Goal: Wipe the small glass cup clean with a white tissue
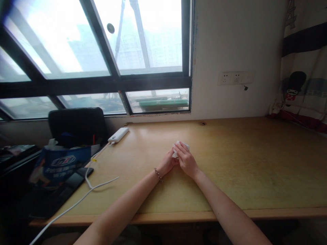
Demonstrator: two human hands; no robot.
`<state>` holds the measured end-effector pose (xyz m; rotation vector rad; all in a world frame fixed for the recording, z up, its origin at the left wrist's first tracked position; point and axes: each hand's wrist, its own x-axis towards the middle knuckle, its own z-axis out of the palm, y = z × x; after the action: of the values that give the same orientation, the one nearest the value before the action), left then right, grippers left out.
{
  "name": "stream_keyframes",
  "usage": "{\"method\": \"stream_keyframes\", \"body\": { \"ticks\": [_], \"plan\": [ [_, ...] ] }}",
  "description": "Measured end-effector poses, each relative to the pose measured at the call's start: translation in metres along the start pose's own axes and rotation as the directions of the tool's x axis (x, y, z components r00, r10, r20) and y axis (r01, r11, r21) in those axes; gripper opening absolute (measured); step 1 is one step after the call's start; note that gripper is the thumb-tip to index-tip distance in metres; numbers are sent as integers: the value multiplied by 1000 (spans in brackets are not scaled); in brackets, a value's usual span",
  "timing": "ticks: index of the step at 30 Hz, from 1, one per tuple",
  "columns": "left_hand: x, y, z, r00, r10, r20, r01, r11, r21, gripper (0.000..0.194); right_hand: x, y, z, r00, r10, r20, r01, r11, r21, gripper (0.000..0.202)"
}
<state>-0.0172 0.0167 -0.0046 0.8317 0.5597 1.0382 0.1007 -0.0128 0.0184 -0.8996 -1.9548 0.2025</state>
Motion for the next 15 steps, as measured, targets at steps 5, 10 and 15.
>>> {"method": "stream_keyframes", "body": {
  "ticks": [5,10,15],
  "plan": [
    [-2,-1,1,1000,-20,-3,20,994,105,45,0,13,0,973,176,-149,-161,981,111,34],
    [-4,0,2,999,34,-11,-32,986,165,44,-1,37,3,841,518,-154,-422,808,411,31],
    [-7,7,3,983,169,-72,-143,950,276,40,-2,38,9,758,644,106,-447,395,803,31]
  ]
}}
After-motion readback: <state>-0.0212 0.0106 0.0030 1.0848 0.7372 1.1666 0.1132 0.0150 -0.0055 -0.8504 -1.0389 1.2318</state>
